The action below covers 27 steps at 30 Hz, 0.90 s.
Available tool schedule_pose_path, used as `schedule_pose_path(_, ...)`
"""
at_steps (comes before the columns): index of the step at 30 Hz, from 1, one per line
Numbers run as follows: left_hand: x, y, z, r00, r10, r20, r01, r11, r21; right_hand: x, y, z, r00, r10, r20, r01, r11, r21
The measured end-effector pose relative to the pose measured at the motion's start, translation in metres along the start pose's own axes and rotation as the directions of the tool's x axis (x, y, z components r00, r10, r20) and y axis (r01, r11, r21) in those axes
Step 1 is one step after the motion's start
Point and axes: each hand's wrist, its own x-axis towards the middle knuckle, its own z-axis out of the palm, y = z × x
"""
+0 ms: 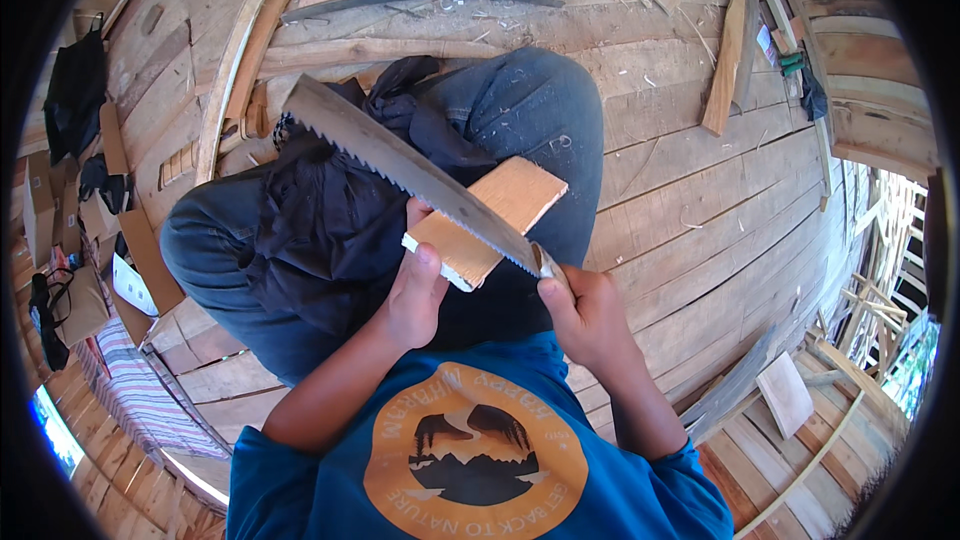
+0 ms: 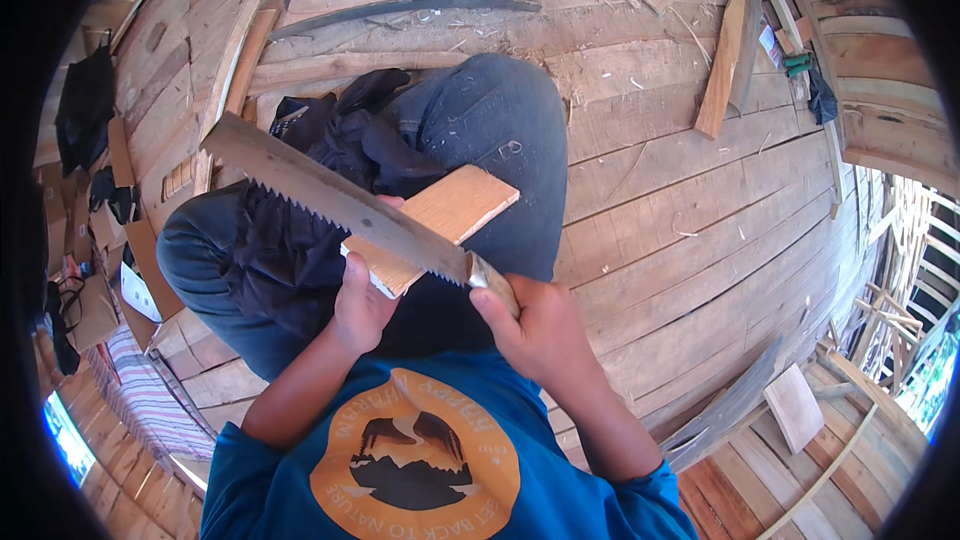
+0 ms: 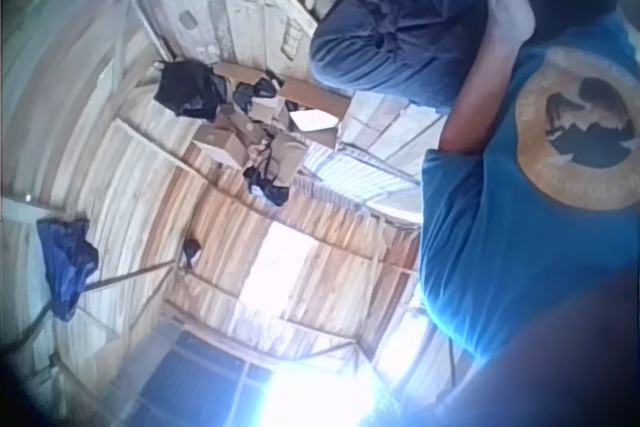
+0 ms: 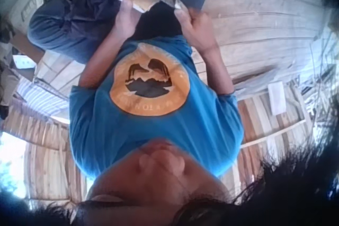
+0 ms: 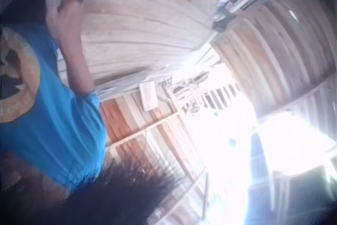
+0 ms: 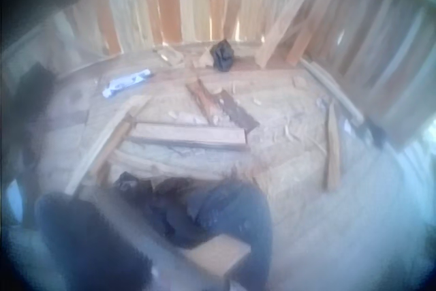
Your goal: The person shapes a small wood block by sawing off corners and rasping the surface while holding it by hand.
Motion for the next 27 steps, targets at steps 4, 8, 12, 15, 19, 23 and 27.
schedule_pose_path(4,0.000,0.000,0.003,1.000,0.012,-0.024,-0.012,1.000,-0.007,-0.002,0.003,0.004,1.000,0.000,-0.007,0.000,0.999,-0.054)
schedule_pose_path(8,-0.001,-0.001,-0.002,0.999,0.013,0.035,-0.015,0.997,0.080,-0.007,0.001,0.003,0.997,-0.080,-0.016,0.078,0.991,-0.107)
schedule_pose_path(12,-0.003,0.003,0.002,0.999,0.008,0.034,-0.009,0.999,0.036,-0.006,-0.001,0.001,1.000,-0.017,-0.015,0.016,0.999,-0.029)
schedule_pose_path(15,-0.003,-0.001,0.002,0.999,0.028,0.034,-0.029,0.998,0.057,-0.007,-0.002,0.001,0.998,-0.057,0.003,0.058,0.994,-0.096)
schedule_pose_path(19,-0.003,0.000,0.006,0.999,0.040,0.031,-0.041,0.998,0.039,-0.007,-0.003,-0.002,0.999,-0.028,-0.024,0.026,0.997,-0.066)
schedule_pose_path(23,-0.004,-0.002,0.007,0.999,0.046,0.018,-0.047,0.999,0.026,0.001,0.012,-0.003,1.000,-0.024,-0.012,0.023,0.998,-0.061)
schedule_pose_path(27,-0.001,-0.001,0.003,0.997,0.074,0.035,-0.079,0.982,0.171,-0.020,-0.010,0.001,0.989,-0.147,0.035,0.150,0.983,-0.107)
